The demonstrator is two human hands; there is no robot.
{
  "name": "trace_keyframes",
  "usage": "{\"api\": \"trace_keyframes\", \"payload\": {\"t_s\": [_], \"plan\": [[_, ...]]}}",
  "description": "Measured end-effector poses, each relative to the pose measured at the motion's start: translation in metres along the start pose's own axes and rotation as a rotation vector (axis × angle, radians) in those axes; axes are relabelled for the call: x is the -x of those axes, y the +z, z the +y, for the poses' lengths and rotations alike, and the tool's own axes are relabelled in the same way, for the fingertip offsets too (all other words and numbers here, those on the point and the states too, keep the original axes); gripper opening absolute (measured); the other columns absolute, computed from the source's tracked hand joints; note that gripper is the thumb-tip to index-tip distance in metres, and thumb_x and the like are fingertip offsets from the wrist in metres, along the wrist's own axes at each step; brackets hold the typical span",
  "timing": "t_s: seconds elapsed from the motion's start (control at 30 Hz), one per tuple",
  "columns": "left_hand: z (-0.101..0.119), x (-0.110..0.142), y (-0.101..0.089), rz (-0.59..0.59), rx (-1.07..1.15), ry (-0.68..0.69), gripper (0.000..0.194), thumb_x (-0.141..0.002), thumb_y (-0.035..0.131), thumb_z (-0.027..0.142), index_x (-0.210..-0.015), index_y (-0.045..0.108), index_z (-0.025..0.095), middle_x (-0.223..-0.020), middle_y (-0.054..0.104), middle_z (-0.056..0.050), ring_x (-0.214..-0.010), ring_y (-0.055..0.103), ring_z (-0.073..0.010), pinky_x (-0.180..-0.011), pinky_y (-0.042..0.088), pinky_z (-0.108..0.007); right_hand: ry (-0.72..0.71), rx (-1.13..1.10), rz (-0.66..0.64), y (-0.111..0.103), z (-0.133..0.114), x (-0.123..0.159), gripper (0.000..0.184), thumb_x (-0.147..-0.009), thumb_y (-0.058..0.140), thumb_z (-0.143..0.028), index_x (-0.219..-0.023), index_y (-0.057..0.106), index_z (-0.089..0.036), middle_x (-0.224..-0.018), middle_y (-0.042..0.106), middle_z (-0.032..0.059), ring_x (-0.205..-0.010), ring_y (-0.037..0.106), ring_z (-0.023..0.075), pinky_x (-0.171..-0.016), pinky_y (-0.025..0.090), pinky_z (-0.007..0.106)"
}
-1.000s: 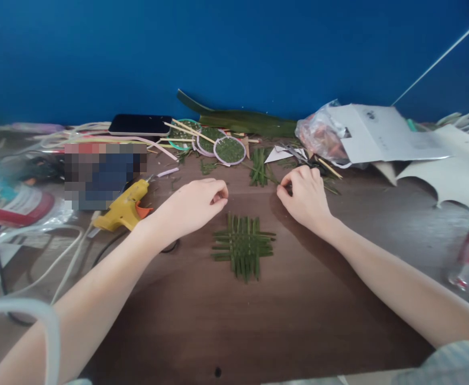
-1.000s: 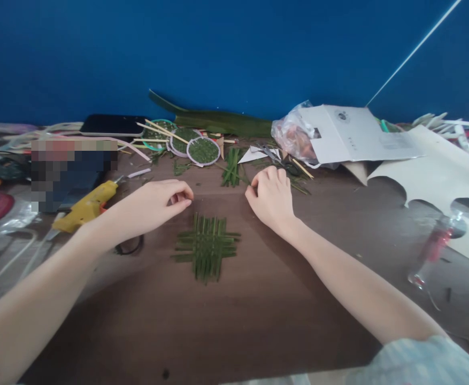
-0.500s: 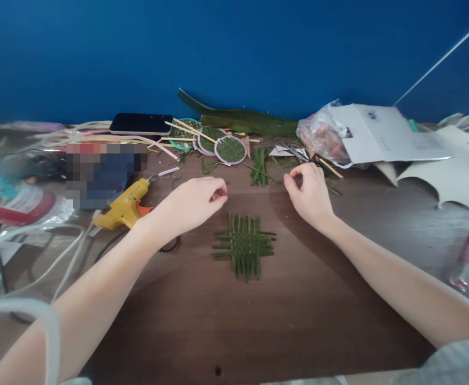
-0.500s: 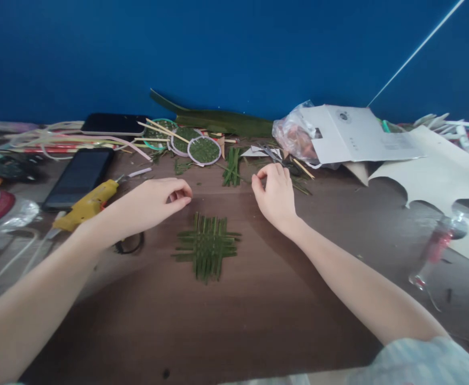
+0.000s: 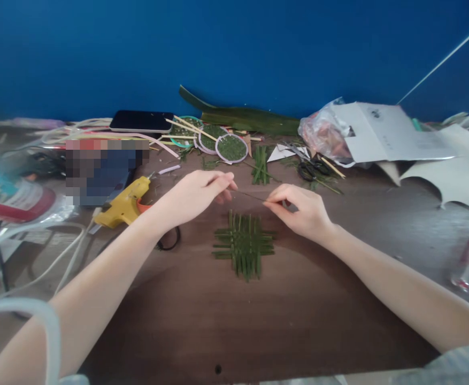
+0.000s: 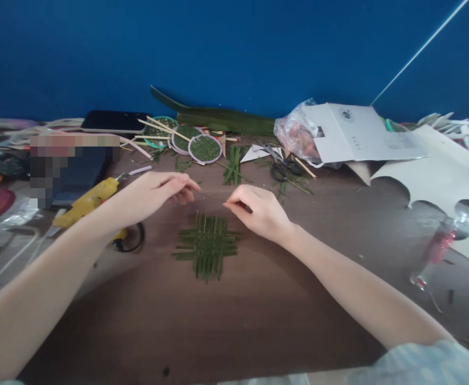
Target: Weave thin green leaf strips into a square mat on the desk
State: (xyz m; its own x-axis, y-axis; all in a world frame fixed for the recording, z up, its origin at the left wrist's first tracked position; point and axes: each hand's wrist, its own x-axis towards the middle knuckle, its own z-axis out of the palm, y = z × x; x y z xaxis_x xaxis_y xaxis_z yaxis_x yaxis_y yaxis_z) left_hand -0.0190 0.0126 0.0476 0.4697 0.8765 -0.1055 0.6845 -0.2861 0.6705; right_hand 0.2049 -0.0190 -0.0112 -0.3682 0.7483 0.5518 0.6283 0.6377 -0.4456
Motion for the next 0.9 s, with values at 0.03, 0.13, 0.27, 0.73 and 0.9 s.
{"api": "trace_keyframes", "payload": {"t_s": [0.03, 0.13, 0.27, 0.73, 0.9], "plan": [[0.000, 0.000, 0.000, -0.036, 0.016, 0.003, 0.040, -0.087, 0.031, 0.045, -0.090, 0.062, 0.020, -0.079, 0.067, 0.000, -0.070, 0.059, -0.0131, -0.070, 0.044, -0.024, -0.017, 0.004, -0.006, 0.001, 0.001, 0.001, 0.014, -0.084, 0.051, -0.026, -0.071, 0.053, -0.021, -0.071, 0.063, 0.0024, -0.064, 0.057, 0.0132, -0.058, 0.046, 0.027], [0.002, 0.000, -0.002, -0.083, -0.026, 0.018, 0.037, -0.084, 0.036, 0.044, -0.077, 0.063, 0.019, -0.070, 0.065, 0.002, -0.064, 0.056, -0.0118, -0.065, 0.041, -0.023, -0.054, 0.002, -0.019, 0.002, 0.002, 0.002, 0.015, -0.084, 0.049, -0.024, -0.070, 0.052, -0.022, -0.075, 0.063, 0.0034, -0.070, 0.059, 0.0145, -0.064, 0.047, 0.029], [0.005, 0.002, -0.004, -0.083, -0.127, 0.009, 0.034, -0.081, 0.040, 0.043, -0.068, 0.062, 0.020, -0.063, 0.063, 0.004, -0.056, 0.050, -0.0106, -0.056, 0.035, -0.022, -0.019, -0.060, -0.013, 0.000, 0.000, 0.001, 0.014, -0.083, 0.051, -0.024, -0.069, 0.051, -0.021, -0.075, 0.062, 0.0029, -0.069, 0.057, 0.0135, -0.064, 0.046, 0.029], [-0.005, 0.002, 0.002, -0.077, -0.293, -0.065, 0.036, -0.071, 0.053, 0.050, -0.093, 0.055, 0.022, -0.080, 0.063, 0.000, -0.069, 0.057, -0.0163, -0.060, 0.039, -0.026, 0.235, -0.179, -0.136, -0.001, -0.005, -0.001, 0.009, -0.078, 0.052, -0.021, -0.069, 0.054, -0.018, -0.060, 0.052, -0.0021, -0.052, 0.044, 0.0089, -0.051, 0.036, 0.023], [-0.005, 0.008, 0.014, -0.122, -0.428, -0.001, 0.036, -0.067, 0.059, 0.048, -0.089, 0.050, 0.021, -0.088, 0.060, -0.004, -0.082, 0.057, -0.0214, -0.068, 0.040, -0.030, 0.276, -0.190, -0.103, -0.003, -0.004, -0.002, 0.010, -0.076, 0.051, -0.018, -0.066, 0.051, -0.019, -0.062, 0.049, -0.0015, -0.058, 0.045, 0.0108, -0.054, 0.035, 0.025]]}}
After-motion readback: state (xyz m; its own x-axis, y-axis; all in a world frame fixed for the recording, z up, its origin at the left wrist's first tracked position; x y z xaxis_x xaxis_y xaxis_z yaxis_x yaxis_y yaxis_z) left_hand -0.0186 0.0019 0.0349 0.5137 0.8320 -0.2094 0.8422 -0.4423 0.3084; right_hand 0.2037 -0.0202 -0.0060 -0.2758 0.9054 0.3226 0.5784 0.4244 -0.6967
